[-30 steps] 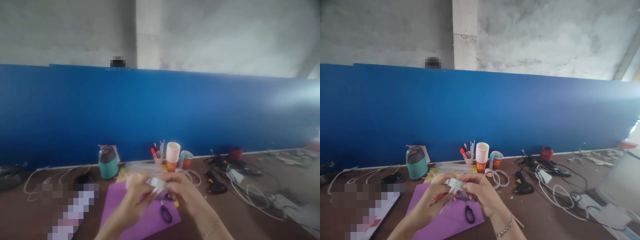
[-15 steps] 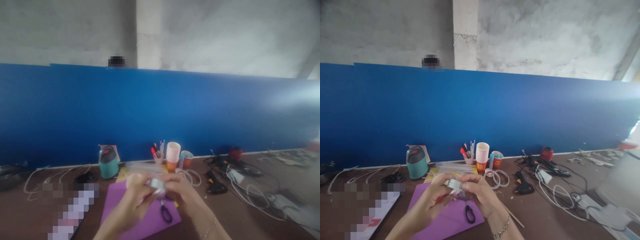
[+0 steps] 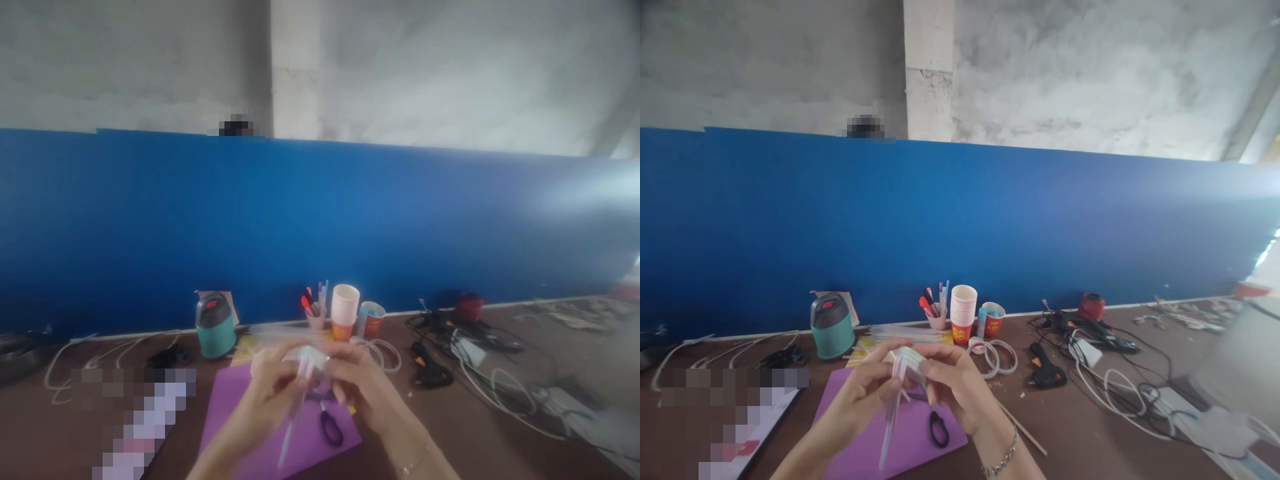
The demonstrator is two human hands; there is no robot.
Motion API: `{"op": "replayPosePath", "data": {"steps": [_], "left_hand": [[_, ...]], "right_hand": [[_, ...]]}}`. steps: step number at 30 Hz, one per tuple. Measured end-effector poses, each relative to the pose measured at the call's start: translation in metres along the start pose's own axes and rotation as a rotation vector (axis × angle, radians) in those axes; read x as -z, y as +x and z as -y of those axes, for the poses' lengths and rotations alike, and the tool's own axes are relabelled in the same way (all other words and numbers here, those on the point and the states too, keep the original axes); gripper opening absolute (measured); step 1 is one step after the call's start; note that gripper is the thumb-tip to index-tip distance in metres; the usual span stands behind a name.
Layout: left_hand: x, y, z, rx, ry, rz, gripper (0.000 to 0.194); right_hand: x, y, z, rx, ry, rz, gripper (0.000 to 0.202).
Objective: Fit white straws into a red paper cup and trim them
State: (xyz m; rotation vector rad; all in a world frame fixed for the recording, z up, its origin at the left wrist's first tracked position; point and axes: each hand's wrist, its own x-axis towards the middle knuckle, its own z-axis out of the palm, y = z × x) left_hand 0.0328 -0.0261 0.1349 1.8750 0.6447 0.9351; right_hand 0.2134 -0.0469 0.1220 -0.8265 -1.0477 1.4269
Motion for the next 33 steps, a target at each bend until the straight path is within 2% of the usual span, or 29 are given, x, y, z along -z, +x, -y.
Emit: {"op": "replayPosePath", "data": {"steps": [3,6,13,19,23,27,33], "left_hand": [[0.0,-0.001,-0.008,0.015,0.108,0.035,0.028],[-0.001,-0.001,-0.01,-0.02,0.111,0.041,0.028],[-0.007,0.002,0.005,-0.069,-0.112,-0.067,0.027],[-0.009,0.002,0.013,-0.021,-0.267,-0.092,0.027],[-0.009,0.002,0.011,-0.06,-0.207,-0.086,0.026],[-0.009,0.003,0.006,-0.084,-0.096,-0.066,0.027],[-0.008,0.002,0.007,-0.085,-0.107,-0.069,0.027]], "right_hand": [[-0.002,-0.001,0.001,-0.046,-0.058,-0.033,0.024],[-0.004,0.0,0.0,-0.058,-0.038,-0.027,0.022],[-0.007,-0.001,0.002,-0.074,0.065,0.042,0.029],[-0.009,-0.003,0.005,-0.033,0.069,0.089,0.034],[-0.013,-0.003,0.004,-0.027,0.067,0.027,0.03],[-0.015,0.0,0.001,-0.053,0.069,-0.113,0.031],[-0.013,-0.002,0.002,-0.026,0.099,-0.001,0.033]]}}
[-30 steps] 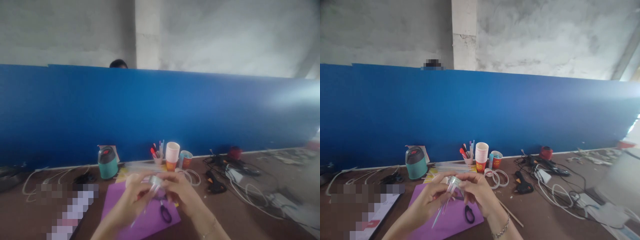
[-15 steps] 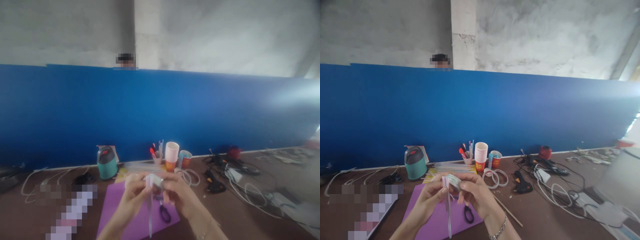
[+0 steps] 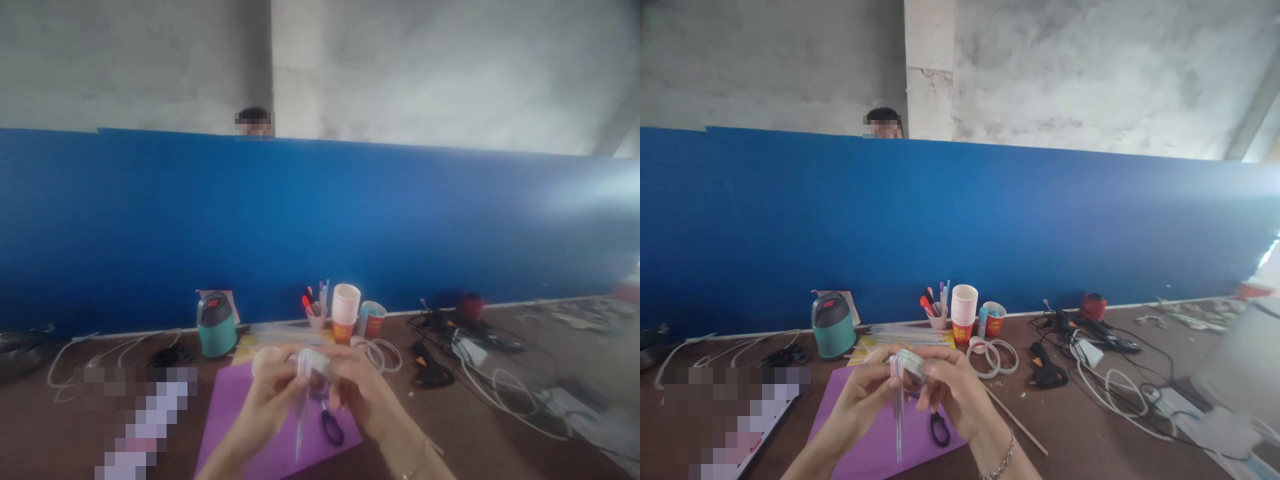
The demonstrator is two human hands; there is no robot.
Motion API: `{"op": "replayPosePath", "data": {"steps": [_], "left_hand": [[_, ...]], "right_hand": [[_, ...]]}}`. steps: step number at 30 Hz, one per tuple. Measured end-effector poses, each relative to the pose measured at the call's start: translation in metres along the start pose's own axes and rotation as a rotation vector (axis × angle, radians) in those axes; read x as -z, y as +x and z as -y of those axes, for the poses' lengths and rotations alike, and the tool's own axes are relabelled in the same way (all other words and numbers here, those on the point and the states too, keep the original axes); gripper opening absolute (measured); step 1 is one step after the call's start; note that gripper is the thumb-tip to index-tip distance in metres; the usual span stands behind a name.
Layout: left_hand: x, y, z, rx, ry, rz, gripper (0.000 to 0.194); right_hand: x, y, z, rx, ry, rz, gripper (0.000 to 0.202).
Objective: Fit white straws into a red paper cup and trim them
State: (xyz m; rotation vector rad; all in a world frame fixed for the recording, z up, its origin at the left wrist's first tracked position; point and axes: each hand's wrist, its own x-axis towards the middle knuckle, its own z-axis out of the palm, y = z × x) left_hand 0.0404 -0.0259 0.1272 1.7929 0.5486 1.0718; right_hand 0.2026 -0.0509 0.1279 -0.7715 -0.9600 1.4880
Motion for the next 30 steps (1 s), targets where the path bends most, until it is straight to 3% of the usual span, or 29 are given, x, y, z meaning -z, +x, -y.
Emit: {"op": "replayPosePath", "data": {"steps": [9,17,22,27,30], "left_hand": [[0.0,-0.001,0.009,0.044,-0.233,-0.043,0.024],[-0.005,0.0,-0.004,-0.006,-0.19,-0.031,0.023],[-0.005,0.0,-0.002,0.034,-0.253,-0.036,0.021],[-0.007,-0.001,0.012,0.14,-0.475,-0.173,0.02],[-0.014,-0.001,0.016,0.2,-0.716,-0.145,0.023]], "right_hand": [[-0.001,0.0,-0.001,0.007,0.087,0.097,0.035],[-0.001,0.0,-0.003,0.007,0.074,0.048,0.034],[-0.002,-0.002,-0.003,0.045,0.094,0.009,0.03],[-0.006,-0.004,-0.001,0.034,0.079,0.154,0.035],[-0.007,-0.005,-0.003,0.059,0.06,0.141,0.04]]}}
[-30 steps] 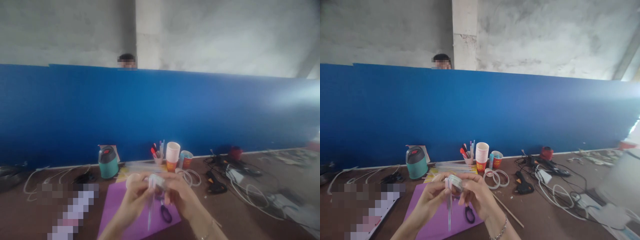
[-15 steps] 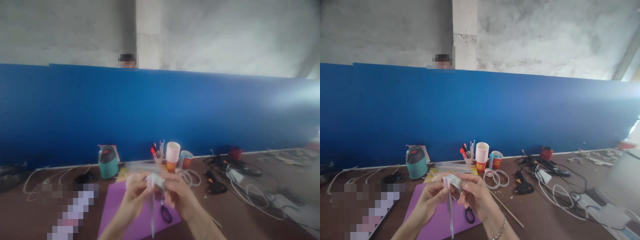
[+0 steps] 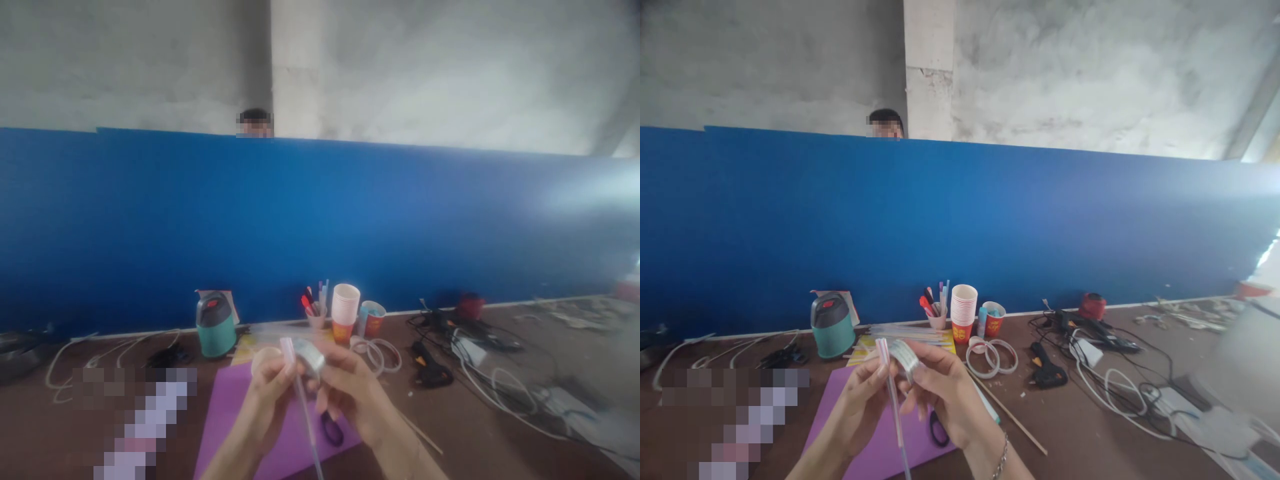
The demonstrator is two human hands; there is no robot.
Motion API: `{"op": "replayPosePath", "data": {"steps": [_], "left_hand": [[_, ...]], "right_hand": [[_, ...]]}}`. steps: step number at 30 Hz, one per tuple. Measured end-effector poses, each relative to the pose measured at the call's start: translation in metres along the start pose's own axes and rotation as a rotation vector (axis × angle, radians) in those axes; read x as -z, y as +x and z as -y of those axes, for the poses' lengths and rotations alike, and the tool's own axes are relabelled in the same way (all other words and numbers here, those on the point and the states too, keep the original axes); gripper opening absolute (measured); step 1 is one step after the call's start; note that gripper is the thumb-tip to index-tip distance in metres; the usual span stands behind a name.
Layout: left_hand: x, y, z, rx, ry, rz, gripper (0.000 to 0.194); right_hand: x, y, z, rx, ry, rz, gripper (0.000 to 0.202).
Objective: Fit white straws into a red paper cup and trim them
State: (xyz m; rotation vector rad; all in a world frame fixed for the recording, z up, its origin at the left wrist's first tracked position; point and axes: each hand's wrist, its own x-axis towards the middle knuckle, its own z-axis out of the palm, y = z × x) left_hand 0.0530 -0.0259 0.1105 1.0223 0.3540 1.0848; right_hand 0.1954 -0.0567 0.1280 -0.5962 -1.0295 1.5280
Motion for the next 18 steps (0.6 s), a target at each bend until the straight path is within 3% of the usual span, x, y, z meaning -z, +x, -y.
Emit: {"op": "replayPosePath", "data": {"steps": [2,4,7,11,14,18], "left_hand": [[-0.001,0.001,0.001,0.044,-0.084,0.05,0.024],[0.002,0.001,-0.002,0.056,-0.028,0.055,0.023],[0.008,-0.001,-0.016,0.0,0.266,0.057,0.021],[0.011,-0.002,-0.029,-0.065,0.55,0.173,0.022],[0.009,-0.001,-0.023,-0.067,0.457,0.156,0.023],[0.005,-0.001,-0.009,-0.023,0.184,0.023,0.023]], "right_hand": [[0.0,0.0,-0.001,0.023,-0.025,-0.038,0.04],[-0.001,-0.001,0.001,0.037,-0.054,-0.054,0.035],[-0.003,-0.002,0.006,0.028,-0.104,-0.068,0.03],[-0.002,-0.002,0.01,0.004,-0.105,-0.066,0.031],[0.0,-0.001,0.008,-0.033,-0.043,-0.052,0.031],[0.001,-0.001,0.006,-0.039,0.041,-0.012,0.031]]}}
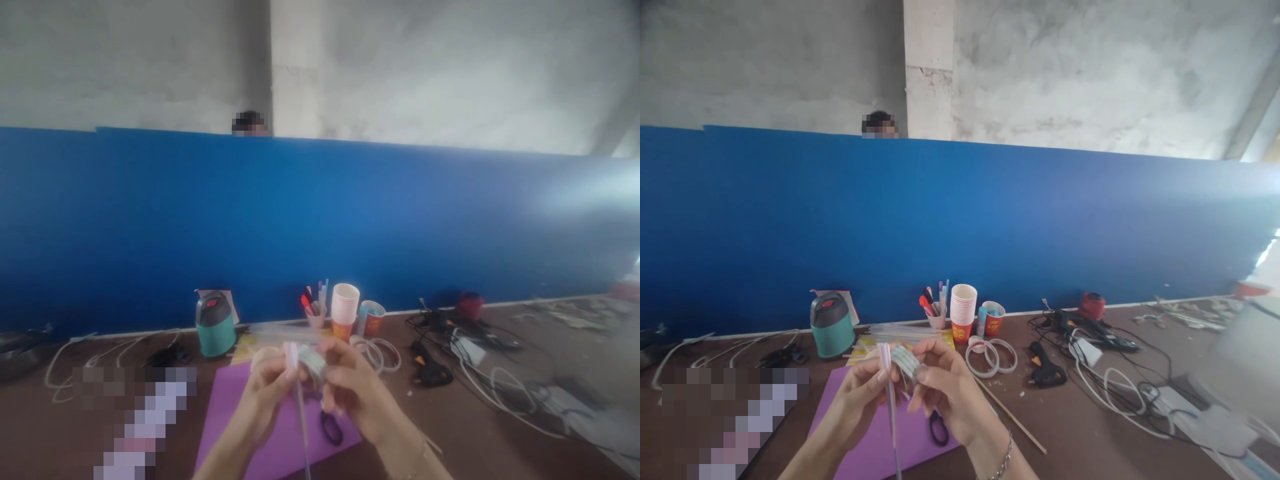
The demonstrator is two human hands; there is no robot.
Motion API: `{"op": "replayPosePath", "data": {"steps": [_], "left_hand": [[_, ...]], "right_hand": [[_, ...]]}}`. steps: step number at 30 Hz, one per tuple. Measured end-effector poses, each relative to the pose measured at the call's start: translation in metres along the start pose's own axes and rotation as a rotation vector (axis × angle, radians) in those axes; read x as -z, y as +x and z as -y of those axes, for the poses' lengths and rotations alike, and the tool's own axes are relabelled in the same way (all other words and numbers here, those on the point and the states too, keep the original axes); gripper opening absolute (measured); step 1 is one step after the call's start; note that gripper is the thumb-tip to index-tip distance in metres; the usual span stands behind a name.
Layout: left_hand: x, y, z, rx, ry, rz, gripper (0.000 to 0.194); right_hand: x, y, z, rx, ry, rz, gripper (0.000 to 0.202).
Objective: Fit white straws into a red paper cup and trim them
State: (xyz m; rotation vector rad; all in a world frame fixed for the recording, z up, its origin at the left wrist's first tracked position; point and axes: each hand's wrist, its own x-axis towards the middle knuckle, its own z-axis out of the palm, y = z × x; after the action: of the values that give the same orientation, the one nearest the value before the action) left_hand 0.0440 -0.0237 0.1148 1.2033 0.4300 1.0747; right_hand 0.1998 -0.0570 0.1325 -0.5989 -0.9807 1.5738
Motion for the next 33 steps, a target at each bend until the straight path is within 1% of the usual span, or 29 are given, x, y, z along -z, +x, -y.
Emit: {"op": "replayPosePath", "data": {"steps": [2,6,9,13,17,19,22,25,27,29,31,33], "left_hand": [[-0.003,-0.001,0.004,0.04,-0.121,-0.029,0.024],[-0.01,-0.002,0.007,0.064,-0.323,-0.015,0.021],[-0.015,-0.002,0.008,0.084,-0.464,-0.034,0.016],[-0.021,-0.002,0.008,0.121,-0.565,-0.038,0.014],[-0.023,-0.002,0.007,0.138,-0.556,-0.039,0.017],[-0.02,-0.003,0.005,0.141,-0.489,-0.049,0.018],[-0.013,-0.003,-0.004,0.106,-0.229,-0.044,0.02],[-0.004,-0.001,-0.013,0.047,0.105,0.025,0.021],[-0.001,0.0,-0.013,0.026,0.21,0.037,0.021],[0.0,0.001,-0.008,0.031,0.151,-0.024,0.023],[-0.002,0.002,0.0,0.059,-0.012,-0.097,0.024],[-0.004,0.003,0.008,0.089,-0.173,-0.114,0.025]], "right_hand": [[-0.001,0.0,0.0,0.014,0.012,0.007,0.03],[-0.003,0.0,-0.002,0.039,0.014,0.022,0.031],[-0.003,0.001,-0.004,0.065,0.024,0.055,0.031],[-0.005,0.002,-0.006,0.098,0.014,0.046,0.03],[-0.007,0.0,-0.006,0.11,-0.014,-0.005,0.03],[-0.007,0.0,-0.005,0.106,-0.025,-0.041,0.032],[-0.006,-0.001,0.001,0.091,-0.067,-0.087,0.034],[-0.001,0.001,0.006,0.027,-0.15,-0.101,0.033],[0.002,0.003,0.007,-0.029,-0.172,-0.098,0.031],[0.004,0.005,0.004,-0.041,-0.141,-0.076,0.033],[0.005,0.007,0.0,-0.026,-0.085,-0.046,0.037],[0.004,0.008,-0.006,-0.015,-0.032,-0.044,0.036]]}}
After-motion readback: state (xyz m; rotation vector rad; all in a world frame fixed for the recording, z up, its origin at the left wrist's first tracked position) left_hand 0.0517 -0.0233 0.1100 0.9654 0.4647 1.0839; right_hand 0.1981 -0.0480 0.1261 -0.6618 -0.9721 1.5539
